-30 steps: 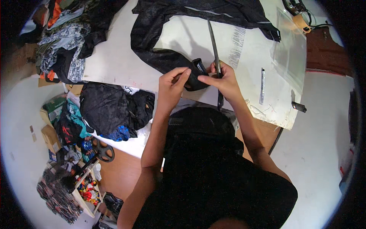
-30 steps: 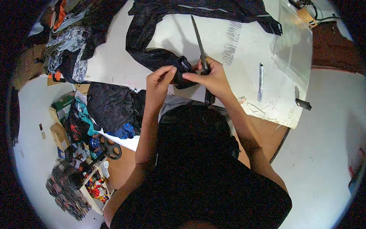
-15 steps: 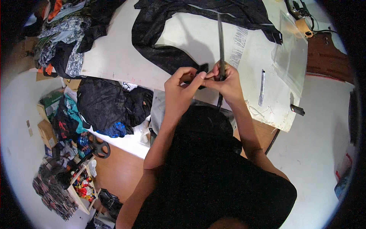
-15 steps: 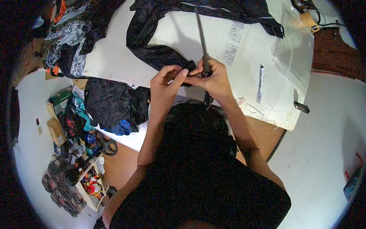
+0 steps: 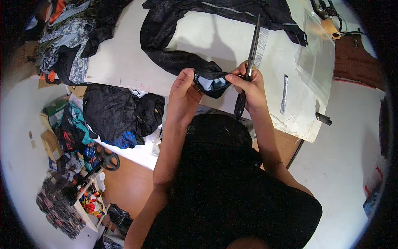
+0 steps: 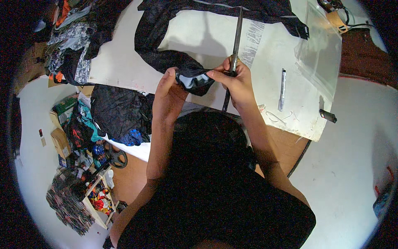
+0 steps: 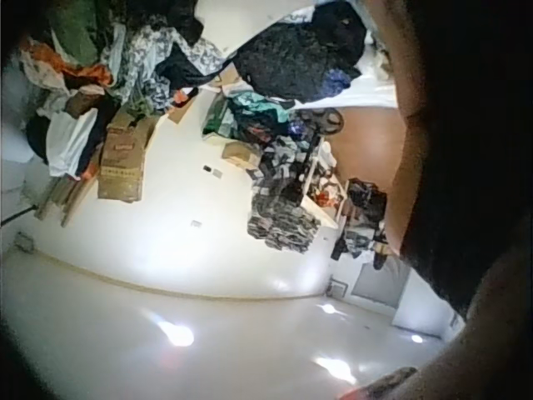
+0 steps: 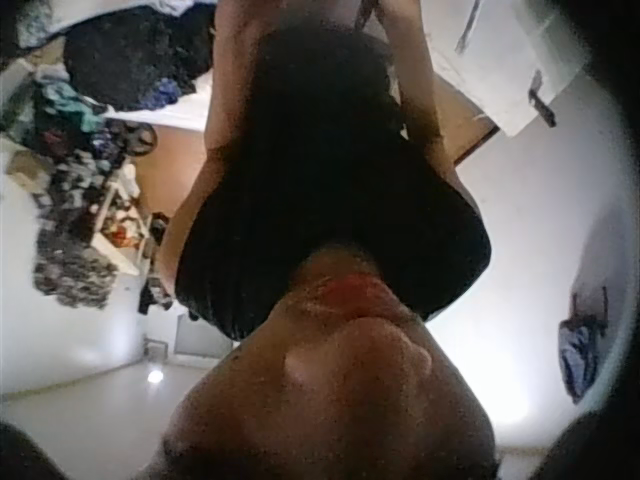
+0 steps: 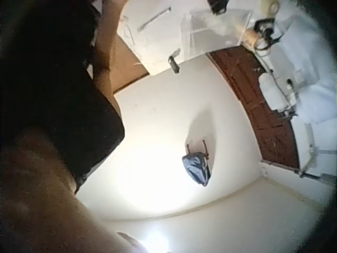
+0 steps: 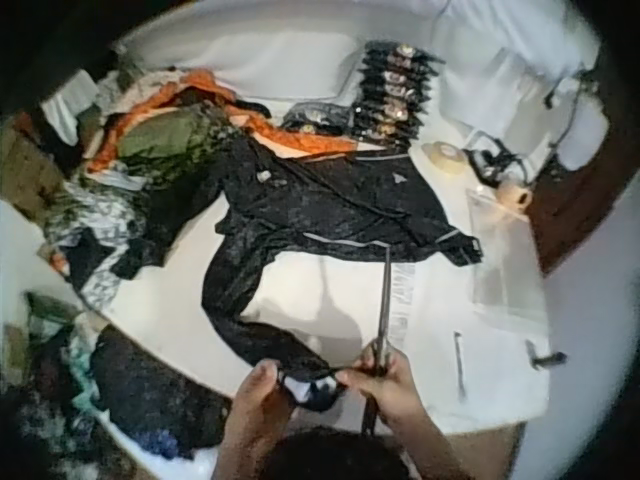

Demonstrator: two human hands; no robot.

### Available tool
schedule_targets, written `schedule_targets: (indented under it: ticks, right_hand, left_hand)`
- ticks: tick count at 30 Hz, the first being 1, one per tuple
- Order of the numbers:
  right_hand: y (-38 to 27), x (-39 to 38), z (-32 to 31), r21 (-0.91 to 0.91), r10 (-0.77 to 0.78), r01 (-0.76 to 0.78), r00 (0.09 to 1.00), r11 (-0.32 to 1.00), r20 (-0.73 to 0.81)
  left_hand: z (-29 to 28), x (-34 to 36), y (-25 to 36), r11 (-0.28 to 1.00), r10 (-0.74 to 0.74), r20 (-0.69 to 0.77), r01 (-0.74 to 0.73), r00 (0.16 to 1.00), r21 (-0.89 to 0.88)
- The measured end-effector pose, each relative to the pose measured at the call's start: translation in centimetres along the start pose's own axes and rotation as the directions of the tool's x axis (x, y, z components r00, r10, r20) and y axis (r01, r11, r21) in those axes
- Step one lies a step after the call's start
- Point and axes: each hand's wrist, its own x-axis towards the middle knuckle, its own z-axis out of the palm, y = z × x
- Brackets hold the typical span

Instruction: Cutting and trimming garment labels or excess fabric using scissors.

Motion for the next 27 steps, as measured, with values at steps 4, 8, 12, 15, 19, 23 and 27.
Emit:
schedule_targets:
  ticks: [4, 8, 12, 15, 19, 23, 27]
  right_hand:
    - [-0.3, 0.2, 0.5, 0.079, 0.007, -0.005, 1.0, 0.997, -0.027]
    - [-0.7, 0.5, 0.5, 0.138, 0.052, -0.045, 0.998, 0.989, -0.047]
    - [-0.9, 0.6, 0.2, 0.194, 0.048, -0.04, 0.998, 0.98, -0.035]
    - [-0.7, 0.7, -0.1, 0.211, -0.015, 0.012, 1.0, 0.977, 0.013]
    - [-0.9, 0.7, -0.6, 0.183, -0.05, 0.039, 0.997, 0.982, 0.058]
    - [-1.1, 0.2, -0.7, 0.092, -0.122, 0.114, 0.989, 0.989, 0.081]
    - [-1.5, 0.0, -0.3, 0.065, -0.192, 0.185, 0.974, 0.981, 0.119]
  left_hand:
    - [-0.5, -0.1, 0.3, 0.999, -0.03, 0.04, 0.029, 0.999, 0.024]
    - [-0.4, -0.1, 0.2, 0.999, -0.012, 0.052, 0.01, 0.999, 0.043]
    - [0.1, -0.4, 0.7, 0.985, -0.122, 0.036, 0.117, 0.992, 0.127]
    - [-0.9, -0.5, 0.7, 0.942, -0.254, 0.158, 0.207, 0.954, 0.264]
    - [-0.6, -1.1, 1.1, 0.966, -0.185, 0.193, 0.142, 0.964, 0.217]
    - [1.4, -2.3, 2.0, 0.958, -0.117, 0.237, 0.047, 0.964, 0.284]
    - [1.5, -2.6, 2.7, 0.876, -0.057, 0.361, -0.127, 0.931, 0.465]
